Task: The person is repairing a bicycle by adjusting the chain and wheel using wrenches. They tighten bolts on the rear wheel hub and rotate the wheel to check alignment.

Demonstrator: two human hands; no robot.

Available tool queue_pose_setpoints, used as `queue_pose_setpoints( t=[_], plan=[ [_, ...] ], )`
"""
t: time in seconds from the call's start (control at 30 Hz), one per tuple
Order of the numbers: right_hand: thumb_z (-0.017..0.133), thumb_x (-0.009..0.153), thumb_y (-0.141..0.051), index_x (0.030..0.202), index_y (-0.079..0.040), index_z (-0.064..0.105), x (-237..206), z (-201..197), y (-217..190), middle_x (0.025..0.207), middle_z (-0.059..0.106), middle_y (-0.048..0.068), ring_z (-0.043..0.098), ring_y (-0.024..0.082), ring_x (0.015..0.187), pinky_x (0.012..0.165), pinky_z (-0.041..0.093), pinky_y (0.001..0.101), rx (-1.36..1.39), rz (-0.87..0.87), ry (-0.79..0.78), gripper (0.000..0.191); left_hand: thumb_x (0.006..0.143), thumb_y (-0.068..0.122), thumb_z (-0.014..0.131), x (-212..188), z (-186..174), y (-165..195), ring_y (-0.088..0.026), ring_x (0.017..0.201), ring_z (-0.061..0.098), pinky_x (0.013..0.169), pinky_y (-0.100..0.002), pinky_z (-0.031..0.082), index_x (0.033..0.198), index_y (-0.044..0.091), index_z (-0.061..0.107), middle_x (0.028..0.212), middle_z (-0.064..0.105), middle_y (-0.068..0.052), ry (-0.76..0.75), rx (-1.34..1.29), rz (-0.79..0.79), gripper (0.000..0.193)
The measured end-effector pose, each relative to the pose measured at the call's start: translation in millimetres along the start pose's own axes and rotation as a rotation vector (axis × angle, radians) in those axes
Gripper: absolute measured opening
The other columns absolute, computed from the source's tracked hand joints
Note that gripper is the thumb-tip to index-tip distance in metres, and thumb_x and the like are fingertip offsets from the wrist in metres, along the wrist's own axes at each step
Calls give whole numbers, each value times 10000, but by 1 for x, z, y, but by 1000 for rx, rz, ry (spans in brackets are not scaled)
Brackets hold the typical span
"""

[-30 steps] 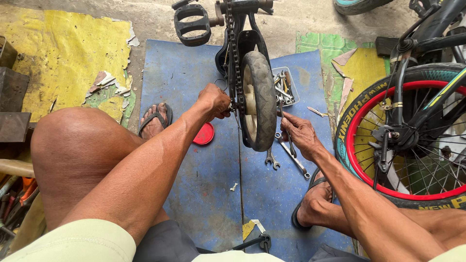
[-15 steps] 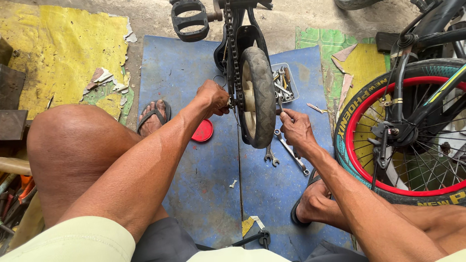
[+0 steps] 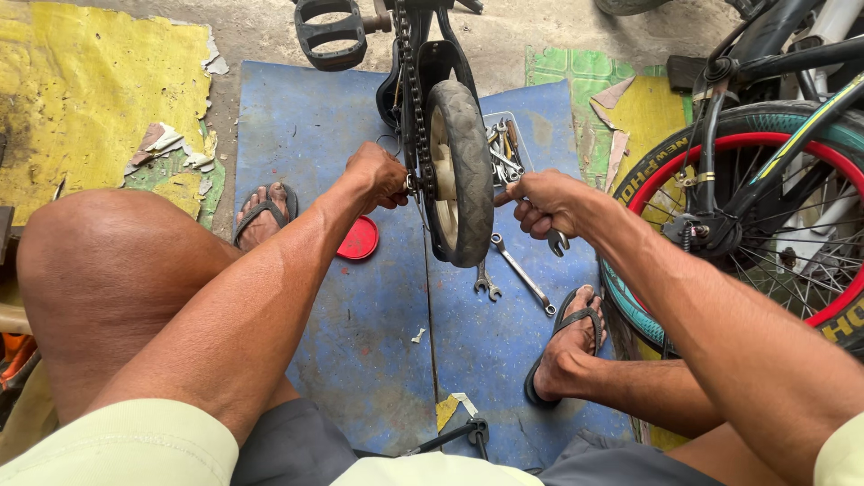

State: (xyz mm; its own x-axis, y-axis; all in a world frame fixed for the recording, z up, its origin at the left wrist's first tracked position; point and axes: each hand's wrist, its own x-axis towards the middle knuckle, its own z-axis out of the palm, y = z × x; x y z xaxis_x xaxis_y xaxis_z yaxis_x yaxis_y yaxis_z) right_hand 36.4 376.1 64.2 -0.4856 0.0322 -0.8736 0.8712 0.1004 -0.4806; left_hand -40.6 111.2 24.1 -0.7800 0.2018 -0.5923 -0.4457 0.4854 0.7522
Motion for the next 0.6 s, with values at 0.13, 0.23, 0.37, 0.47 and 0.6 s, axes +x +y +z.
queue_pose_setpoints(
  t=[0.13, 0.23, 0.37, 0.47, 0.6],
  plan=[
    [345, 1069, -228, 1336, -8, 565, 16, -10, 4, 647, 341, -65, 269, 27, 479, 357, 196, 191, -12, 19, -25, 410, 789, 114, 850, -4, -3, 2, -176, 603, 712, 526, -290, 575, 842, -31, 742, 720, 733, -114, -12, 26, 12, 188],
    [387, 1059, -259, 1262, -40, 583, 17, -11, 10, 645, 368, -71, 255, 18, 469, 346, 200, 184, 182, 34, -61, 357, 799, 113, 832, -2, -3, 1, -180, 614, 719, 526, -295, 571, 836, -23, 740, 725, 734, -108, -3, 20, 8, 168],
    [333, 1051, -198, 1201, 30, 536, -15, -4, 20, 689, 396, -42, 290, 43, 487, 374, 280, 213, 476, -82, 63, 341, 815, 96, 796, 8, -1, -4, -186, 623, 728, 556, -307, 585, 850, -16, 741, 744, 743, -110, -16, 54, -3, 130],
    [398, 1026, -123, 1223, 48, 521, -64, 7, 25, 743, 497, 7, 445, 85, 531, 458, 451, 253, 377, -311, 169, 288, 879, 85, 689, 20, -6, -10, -226, 616, 725, 609, -379, 573, 937, -26, 710, 784, 753, -115, -53, 7, -78, 127],
    [511, 1055, -242, 1267, -98, 623, -119, 40, 37, 702, 523, 58, 431, 164, 458, 418, 492, 348, 136, -534, 98, 280, 946, 114, 576, 29, -17, -21, -273, 645, 707, 674, -467, 563, 993, -25, 687, 821, 735, -137, -41, -46, -153, 183]
  ],
)
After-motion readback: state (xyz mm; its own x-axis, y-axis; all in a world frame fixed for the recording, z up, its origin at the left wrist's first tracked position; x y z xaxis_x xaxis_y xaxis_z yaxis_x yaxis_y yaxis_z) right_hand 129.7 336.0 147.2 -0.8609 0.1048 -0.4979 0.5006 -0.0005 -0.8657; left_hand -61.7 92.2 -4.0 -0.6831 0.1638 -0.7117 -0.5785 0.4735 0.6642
